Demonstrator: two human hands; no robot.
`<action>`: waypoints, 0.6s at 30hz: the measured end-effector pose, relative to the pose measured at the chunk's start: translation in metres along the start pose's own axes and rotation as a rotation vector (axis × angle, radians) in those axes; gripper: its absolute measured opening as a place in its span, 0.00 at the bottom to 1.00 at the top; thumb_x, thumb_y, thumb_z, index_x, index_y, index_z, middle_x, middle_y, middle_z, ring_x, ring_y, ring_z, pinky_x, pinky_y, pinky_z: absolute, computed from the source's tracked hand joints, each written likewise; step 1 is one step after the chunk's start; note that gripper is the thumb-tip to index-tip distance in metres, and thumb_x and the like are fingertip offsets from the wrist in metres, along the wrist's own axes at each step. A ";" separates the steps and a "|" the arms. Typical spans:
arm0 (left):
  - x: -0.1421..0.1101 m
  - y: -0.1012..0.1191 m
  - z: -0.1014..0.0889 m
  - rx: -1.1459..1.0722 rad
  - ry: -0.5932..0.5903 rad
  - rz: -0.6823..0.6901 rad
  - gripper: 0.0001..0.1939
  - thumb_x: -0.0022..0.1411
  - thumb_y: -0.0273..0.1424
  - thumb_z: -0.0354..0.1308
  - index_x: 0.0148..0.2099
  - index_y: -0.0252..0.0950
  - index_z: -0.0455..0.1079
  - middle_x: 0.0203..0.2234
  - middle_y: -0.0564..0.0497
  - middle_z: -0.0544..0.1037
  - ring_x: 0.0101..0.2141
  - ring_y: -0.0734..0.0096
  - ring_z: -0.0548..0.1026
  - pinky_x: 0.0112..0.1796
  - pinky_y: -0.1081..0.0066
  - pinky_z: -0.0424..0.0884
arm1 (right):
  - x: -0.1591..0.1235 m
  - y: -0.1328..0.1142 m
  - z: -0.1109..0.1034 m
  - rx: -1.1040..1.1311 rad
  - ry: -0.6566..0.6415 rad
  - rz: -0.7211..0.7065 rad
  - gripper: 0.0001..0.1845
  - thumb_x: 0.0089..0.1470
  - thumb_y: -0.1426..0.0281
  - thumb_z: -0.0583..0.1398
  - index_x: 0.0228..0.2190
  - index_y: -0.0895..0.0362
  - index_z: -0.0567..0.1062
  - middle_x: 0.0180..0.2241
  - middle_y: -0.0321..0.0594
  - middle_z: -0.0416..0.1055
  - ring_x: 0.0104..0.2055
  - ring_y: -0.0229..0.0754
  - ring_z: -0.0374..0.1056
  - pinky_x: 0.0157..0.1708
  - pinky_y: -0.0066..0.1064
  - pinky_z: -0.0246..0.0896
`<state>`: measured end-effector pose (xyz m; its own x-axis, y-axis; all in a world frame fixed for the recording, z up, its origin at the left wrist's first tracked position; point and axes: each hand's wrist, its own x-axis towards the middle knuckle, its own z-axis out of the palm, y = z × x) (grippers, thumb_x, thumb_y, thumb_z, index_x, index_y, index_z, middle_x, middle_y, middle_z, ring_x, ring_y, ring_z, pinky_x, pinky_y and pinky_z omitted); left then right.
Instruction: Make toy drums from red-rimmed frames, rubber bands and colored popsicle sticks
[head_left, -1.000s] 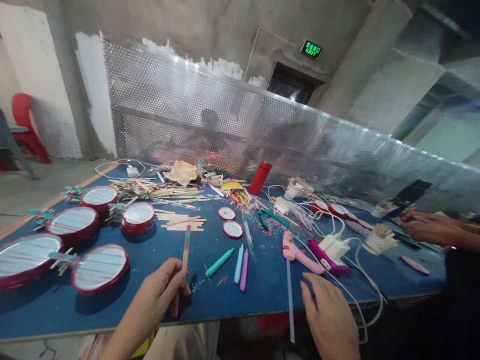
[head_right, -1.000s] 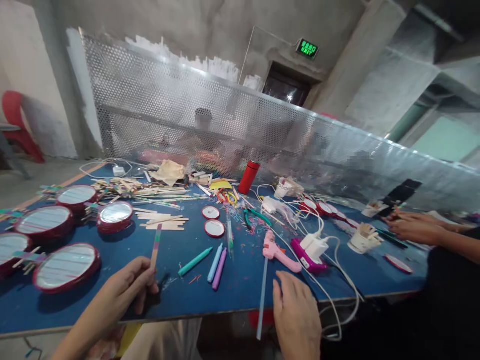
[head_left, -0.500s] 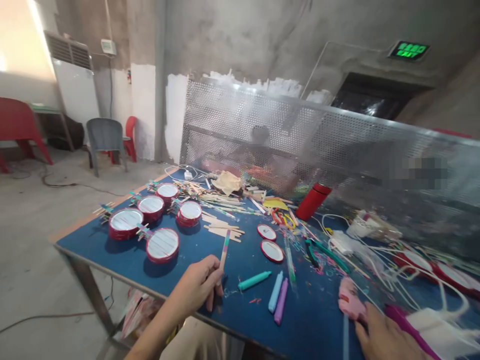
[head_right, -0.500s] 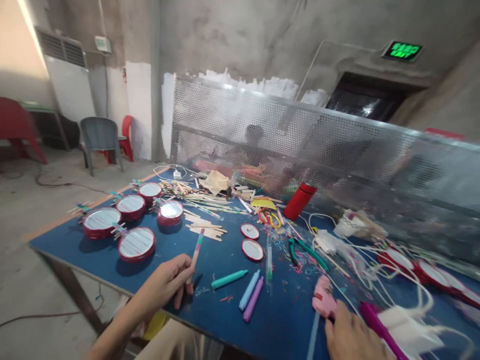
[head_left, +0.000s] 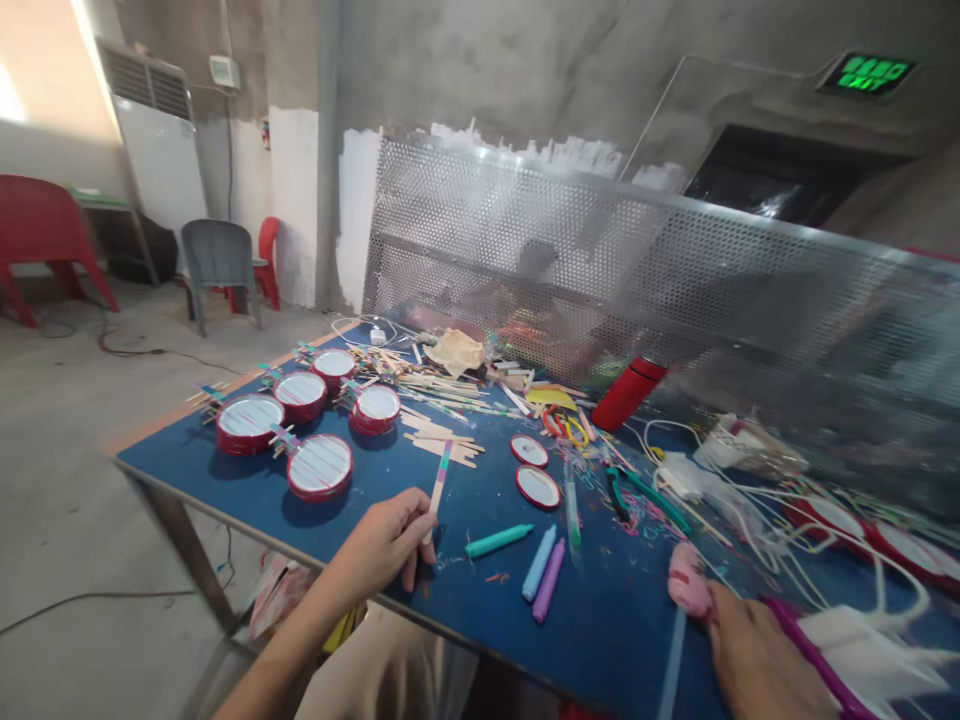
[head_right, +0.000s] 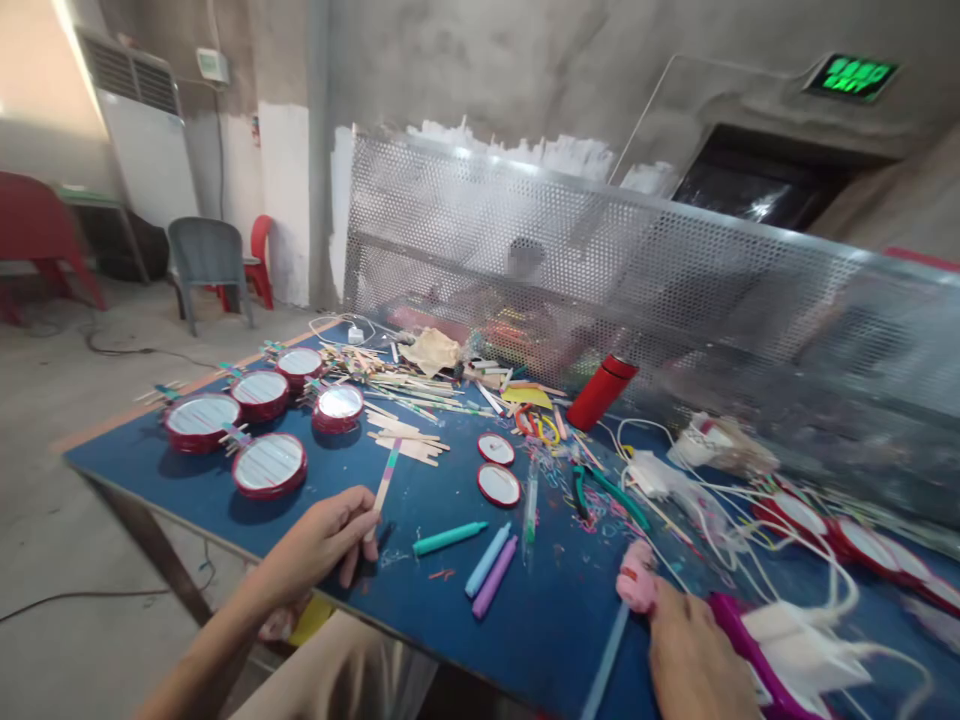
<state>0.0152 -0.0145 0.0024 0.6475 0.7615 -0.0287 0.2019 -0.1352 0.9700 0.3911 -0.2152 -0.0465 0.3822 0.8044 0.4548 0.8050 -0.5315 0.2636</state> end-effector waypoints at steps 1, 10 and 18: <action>0.000 0.000 0.000 0.001 -0.003 0.003 0.11 0.65 0.37 0.47 0.32 0.39 0.58 0.22 0.57 0.77 0.12 0.80 0.69 0.16 0.80 0.58 | 0.001 -0.001 -0.002 -0.025 -0.045 0.017 0.20 0.62 0.73 0.45 0.41 0.63 0.75 0.35 0.51 0.74 0.32 0.51 0.76 0.25 0.36 0.65; 0.002 0.001 0.000 0.027 -0.018 -0.015 0.12 0.64 0.39 0.47 0.30 0.39 0.58 0.21 0.57 0.77 0.12 0.80 0.69 0.15 0.80 0.57 | 0.021 0.001 -0.008 0.041 -0.364 0.146 0.25 0.57 0.70 0.50 0.54 0.69 0.66 0.45 0.60 0.75 0.40 0.60 0.76 0.36 0.44 0.68; 0.002 -0.006 0.003 0.020 0.004 0.000 0.12 0.65 0.37 0.48 0.29 0.39 0.59 0.18 0.60 0.76 0.09 0.81 0.66 0.12 0.81 0.52 | 0.023 0.022 -0.015 0.214 -0.099 0.159 0.11 0.52 0.66 0.50 0.23 0.52 0.69 0.22 0.48 0.75 0.25 0.55 0.75 0.26 0.39 0.67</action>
<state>0.0174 -0.0137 -0.0039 0.6450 0.7637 -0.0274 0.2166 -0.1483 0.9649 0.4112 -0.2126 -0.0177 0.5457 0.7428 0.3878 0.8046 -0.5938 0.0053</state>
